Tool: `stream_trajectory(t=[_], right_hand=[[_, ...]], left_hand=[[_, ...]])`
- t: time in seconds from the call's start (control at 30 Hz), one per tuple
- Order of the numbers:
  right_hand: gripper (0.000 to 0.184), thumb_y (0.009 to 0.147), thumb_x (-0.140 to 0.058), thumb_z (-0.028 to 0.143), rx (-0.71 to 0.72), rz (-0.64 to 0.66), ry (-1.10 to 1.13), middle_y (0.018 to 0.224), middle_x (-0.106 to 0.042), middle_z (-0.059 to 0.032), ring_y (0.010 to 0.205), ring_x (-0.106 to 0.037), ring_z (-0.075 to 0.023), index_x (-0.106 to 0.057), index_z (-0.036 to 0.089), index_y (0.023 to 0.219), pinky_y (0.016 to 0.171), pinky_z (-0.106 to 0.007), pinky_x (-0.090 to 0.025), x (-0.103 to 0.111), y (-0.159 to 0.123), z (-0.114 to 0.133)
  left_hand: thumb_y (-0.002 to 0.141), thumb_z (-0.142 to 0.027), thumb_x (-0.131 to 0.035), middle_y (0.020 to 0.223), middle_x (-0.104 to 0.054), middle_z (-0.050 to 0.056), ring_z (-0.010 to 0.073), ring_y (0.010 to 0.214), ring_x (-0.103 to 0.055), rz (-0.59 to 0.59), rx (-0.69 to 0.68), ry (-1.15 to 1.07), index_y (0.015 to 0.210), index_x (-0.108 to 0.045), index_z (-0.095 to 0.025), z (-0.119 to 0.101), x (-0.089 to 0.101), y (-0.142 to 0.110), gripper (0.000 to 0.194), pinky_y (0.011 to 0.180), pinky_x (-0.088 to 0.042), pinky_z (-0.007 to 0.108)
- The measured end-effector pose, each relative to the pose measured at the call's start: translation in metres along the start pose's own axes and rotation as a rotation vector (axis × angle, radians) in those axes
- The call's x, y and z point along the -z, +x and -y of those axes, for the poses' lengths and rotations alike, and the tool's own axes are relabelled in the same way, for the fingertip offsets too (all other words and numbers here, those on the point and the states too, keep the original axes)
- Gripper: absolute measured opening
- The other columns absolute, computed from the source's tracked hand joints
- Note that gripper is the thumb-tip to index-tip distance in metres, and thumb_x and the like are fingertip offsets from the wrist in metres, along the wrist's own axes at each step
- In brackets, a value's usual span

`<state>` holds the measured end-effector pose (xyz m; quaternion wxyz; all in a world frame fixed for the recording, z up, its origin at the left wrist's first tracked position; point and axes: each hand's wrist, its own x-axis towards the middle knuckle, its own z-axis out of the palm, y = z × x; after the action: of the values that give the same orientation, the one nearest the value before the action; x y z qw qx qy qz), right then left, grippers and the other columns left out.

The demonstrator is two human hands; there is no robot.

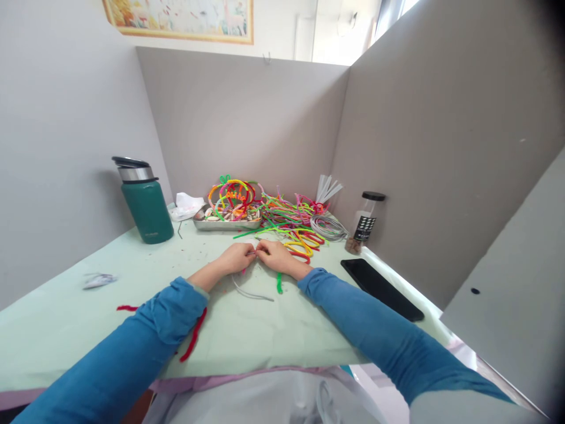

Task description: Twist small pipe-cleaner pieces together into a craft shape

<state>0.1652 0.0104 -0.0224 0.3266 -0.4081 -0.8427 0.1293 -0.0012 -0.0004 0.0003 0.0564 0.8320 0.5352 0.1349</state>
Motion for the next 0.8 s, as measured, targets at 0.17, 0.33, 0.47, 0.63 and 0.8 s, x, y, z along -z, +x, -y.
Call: stream_trajectory(t=[0.17, 0.33, 0.47, 0.63, 0.8], right_hand=[[0.013, 0.084, -0.051, 0.022, 0.001, -0.002, 0.004, 0.080, -0.065, -0.0028, 0.070, -0.053, -0.0129, -0.063, 0.017, 0.087, 0.064, -0.023, -0.035, -0.0005, 0.0002, -0.0009], [0.016, 0.086, -0.047, 0.018, 0.003, 0.005, 0.004, 0.074, -0.063, -0.0015, 0.067, -0.052, -0.0119, -0.062, 0.017, 0.082, 0.063, -0.023, -0.034, 0.0009, 0.0007, 0.0013], [0.019, 0.087, -0.044, 0.016, -0.014, 0.014, 0.014, 0.071, -0.062, -0.0009, 0.065, -0.050, -0.0114, -0.061, 0.016, 0.079, 0.063, -0.022, -0.034, 0.0034, 0.0003, 0.0048], [0.019, 0.087, -0.044, 0.016, -0.015, 0.012, 0.024, 0.071, -0.061, -0.0007, 0.065, -0.050, -0.0115, -0.061, 0.016, 0.079, 0.063, -0.022, -0.033, 0.0042, -0.0001, 0.0058], [0.018, 0.086, -0.044, 0.016, 0.002, 0.009, 0.022, 0.070, -0.061, -0.0006, 0.064, -0.050, -0.0112, -0.061, 0.016, 0.078, 0.062, -0.022, -0.033, 0.0034, 0.0003, 0.0045]], left_hand=[[0.081, -0.029, -0.043, 0.061, -0.062, 0.001, 0.0147, 0.059, -0.055, 0.019, 0.020, -0.037, 0.073, -0.061, -0.018, -0.0002, 0.0002, -0.0003, 0.022, 0.057, -0.038, 0.024], [0.083, -0.033, -0.042, 0.058, -0.062, 0.001, 0.0139, 0.057, -0.055, 0.013, 0.026, -0.077, 0.070, -0.060, -0.018, -0.0004, -0.0002, 0.0001, 0.027, 0.055, -0.038, 0.023], [0.085, -0.034, -0.040, 0.050, -0.057, -0.001, 0.0137, 0.052, -0.054, 0.040, 0.051, -0.137, 0.069, -0.058, -0.019, -0.0030, 0.0015, -0.0014, 0.029, 0.056, -0.040, 0.023], [0.085, -0.033, -0.039, 0.045, -0.053, -0.003, 0.0125, 0.047, -0.051, 0.046, 0.060, -0.165, 0.067, -0.056, -0.019, -0.0053, 0.0033, -0.0027, 0.029, 0.053, -0.038, 0.023], [0.085, -0.032, -0.040, 0.047, -0.054, -0.003, 0.0125, 0.048, -0.052, 0.056, 0.061, -0.167, 0.067, -0.056, -0.019, -0.0048, 0.0034, -0.0022, 0.028, 0.054, -0.039, 0.023]])
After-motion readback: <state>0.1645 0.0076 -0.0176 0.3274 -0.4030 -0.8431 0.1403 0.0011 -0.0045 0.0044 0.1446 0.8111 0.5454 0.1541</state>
